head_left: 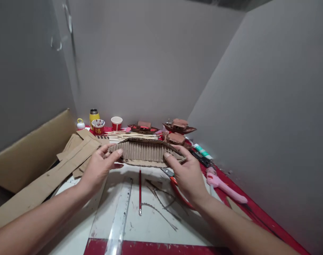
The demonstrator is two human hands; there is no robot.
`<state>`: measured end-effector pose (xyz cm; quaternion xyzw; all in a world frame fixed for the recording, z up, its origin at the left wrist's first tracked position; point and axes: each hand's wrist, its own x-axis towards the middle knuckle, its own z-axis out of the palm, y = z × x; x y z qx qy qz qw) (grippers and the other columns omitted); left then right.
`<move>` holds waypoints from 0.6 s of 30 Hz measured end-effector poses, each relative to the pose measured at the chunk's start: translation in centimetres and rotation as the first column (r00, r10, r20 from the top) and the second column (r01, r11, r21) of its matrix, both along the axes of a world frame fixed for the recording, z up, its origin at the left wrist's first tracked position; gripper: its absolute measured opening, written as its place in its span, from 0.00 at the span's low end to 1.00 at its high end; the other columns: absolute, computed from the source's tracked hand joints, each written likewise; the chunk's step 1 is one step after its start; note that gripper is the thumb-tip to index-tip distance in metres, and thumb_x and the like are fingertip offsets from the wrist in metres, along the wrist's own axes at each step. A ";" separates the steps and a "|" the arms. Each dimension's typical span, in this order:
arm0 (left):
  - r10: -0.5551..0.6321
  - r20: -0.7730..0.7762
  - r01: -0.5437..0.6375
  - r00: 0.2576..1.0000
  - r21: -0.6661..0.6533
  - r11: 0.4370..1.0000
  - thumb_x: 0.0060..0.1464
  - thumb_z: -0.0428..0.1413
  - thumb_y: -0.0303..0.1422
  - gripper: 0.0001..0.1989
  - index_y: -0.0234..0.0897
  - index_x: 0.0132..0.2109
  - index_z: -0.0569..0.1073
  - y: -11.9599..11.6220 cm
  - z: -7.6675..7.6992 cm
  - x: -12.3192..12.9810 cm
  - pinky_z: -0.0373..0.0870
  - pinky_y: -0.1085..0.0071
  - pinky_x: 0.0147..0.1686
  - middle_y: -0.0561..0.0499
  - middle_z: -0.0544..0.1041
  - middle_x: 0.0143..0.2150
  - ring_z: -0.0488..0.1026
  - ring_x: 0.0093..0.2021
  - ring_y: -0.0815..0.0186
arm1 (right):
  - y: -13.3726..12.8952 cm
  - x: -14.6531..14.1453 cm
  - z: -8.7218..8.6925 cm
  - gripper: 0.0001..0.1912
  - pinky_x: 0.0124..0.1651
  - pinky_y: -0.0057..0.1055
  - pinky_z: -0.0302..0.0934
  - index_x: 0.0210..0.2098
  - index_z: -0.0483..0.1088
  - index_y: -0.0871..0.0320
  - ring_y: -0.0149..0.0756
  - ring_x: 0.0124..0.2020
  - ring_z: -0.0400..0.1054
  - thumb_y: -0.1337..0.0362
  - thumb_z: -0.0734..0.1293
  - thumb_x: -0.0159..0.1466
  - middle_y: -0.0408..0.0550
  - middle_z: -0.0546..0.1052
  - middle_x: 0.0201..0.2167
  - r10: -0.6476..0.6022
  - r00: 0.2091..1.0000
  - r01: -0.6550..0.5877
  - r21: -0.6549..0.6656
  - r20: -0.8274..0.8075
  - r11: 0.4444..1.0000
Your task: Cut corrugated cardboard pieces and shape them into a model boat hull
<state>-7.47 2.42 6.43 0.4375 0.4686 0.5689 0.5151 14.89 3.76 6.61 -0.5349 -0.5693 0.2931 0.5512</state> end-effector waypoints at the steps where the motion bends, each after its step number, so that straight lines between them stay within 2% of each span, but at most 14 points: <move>1: 0.009 0.016 -0.009 1.000 0.027 1.000 0.49 0.64 0.44 0.23 0.33 0.47 0.72 -0.4 0.3 0.6 0.76 0.64 0.39 0.48 0.77 0.37 0.75 0.38 0.63 | -0.4 -0.2 0.0 0.16 0.32 0.28 0.59 0.42 0.71 0.58 0.34 0.30 0.66 0.56 0.68 0.57 0.44 0.75 0.31 -0.021 0.999 0.022 0.011 -0.030 1.000; 3: -0.010 0.056 0.007 0.998 0.049 0.999 0.50 0.63 0.46 0.23 0.33 0.46 0.73 -1.1 0.6 1.8 0.76 0.63 0.41 0.46 0.77 0.40 0.75 0.42 0.61 | -1.2 -0.6 -0.2 0.17 0.31 0.28 0.59 0.42 0.70 0.58 0.33 0.28 0.65 0.56 0.68 0.57 0.43 0.74 0.30 -0.033 0.995 0.035 0.019 -0.097 0.999; 5: -0.023 0.083 0.018 0.996 0.064 0.998 0.50 0.62 0.46 0.23 0.33 0.46 0.74 -1.7 0.9 2.9 0.75 0.64 0.40 0.45 0.78 0.42 0.75 0.43 0.59 | -2.3 -1.1 -0.6 0.17 0.32 0.29 0.61 0.43 0.69 0.57 0.34 0.29 0.66 0.55 0.68 0.58 0.44 0.75 0.31 0.014 0.983 -0.014 0.000 -0.184 1.000; 8: 0.043 0.007 -0.043 0.999 0.133 0.990 0.49 0.62 0.44 0.19 0.33 0.41 0.74 -2.1 1.4 3.3 0.72 0.68 0.36 0.47 0.79 0.37 0.74 0.38 0.61 | -4.3 -1.2 -1.3 0.16 0.36 0.31 0.64 0.42 0.66 0.56 0.37 0.35 0.70 0.56 0.69 0.57 0.45 0.76 0.36 0.173 0.916 -0.203 -0.048 -0.361 0.978; 10: 0.033 -0.090 -0.015 0.995 0.191 0.981 0.49 0.62 0.44 0.17 0.33 0.35 0.74 -2.1 1.8 2.7 0.70 0.69 0.34 0.49 0.78 0.33 0.73 0.35 0.63 | -5.7 -0.6 -1.4 0.17 0.38 0.32 0.66 0.43 0.65 0.55 0.38 0.38 0.71 0.57 0.70 0.57 0.46 0.76 0.39 0.315 0.842 -0.394 -0.100 -0.438 0.914; 12: -0.049 -0.152 0.078 0.987 0.192 0.978 0.50 0.62 0.43 0.16 0.33 0.36 0.73 -2.4 2.3 1.8 0.70 0.70 0.34 0.50 0.77 0.33 0.72 0.34 0.64 | -6.9 0.5 -1.1 0.19 0.42 0.34 0.66 0.47 0.66 0.54 0.38 0.41 0.72 0.56 0.70 0.58 0.47 0.76 0.42 0.428 0.784 -0.542 -0.160 -0.449 0.825; 13: -0.107 -0.173 0.136 0.979 0.166 0.977 0.51 0.62 0.42 0.16 0.33 0.37 0.73 -2.7 2.6 1.4 0.70 0.69 0.35 0.50 0.77 0.33 0.72 0.34 0.64 | -7.4 1.1 -0.9 0.22 0.45 0.35 0.66 0.49 0.66 0.54 0.39 0.44 0.72 0.56 0.70 0.58 0.49 0.76 0.44 0.460 0.777 -0.572 -0.178 -0.429 0.801; 15: -0.251 -0.250 0.279 0.935 0.084 0.957 0.52 0.61 0.42 0.15 0.34 0.39 0.73 -3.7 3.1 1.0 0.71 0.66 0.39 0.49 0.77 0.35 0.73 0.37 0.62 | -8.1 2.3 -0.4 0.26 0.51 0.37 0.64 0.53 0.64 0.54 0.41 0.51 0.69 0.55 0.70 0.58 0.52 0.74 0.48 0.466 0.810 -0.545 -0.164 -0.356 0.822; 18: -0.489 -0.392 0.516 0.779 -0.042 0.856 0.55 0.59 0.40 0.13 0.35 0.41 0.75 -5.9 3.3 1.9 0.69 0.65 0.46 0.48 0.78 0.39 0.73 0.42 0.60 | -9.0 3.3 0.1 0.29 0.55 0.40 0.61 0.57 0.62 0.55 0.42 0.55 0.66 0.56 0.70 0.58 0.55 0.72 0.51 0.449 0.865 -0.475 -0.080 -0.222 0.876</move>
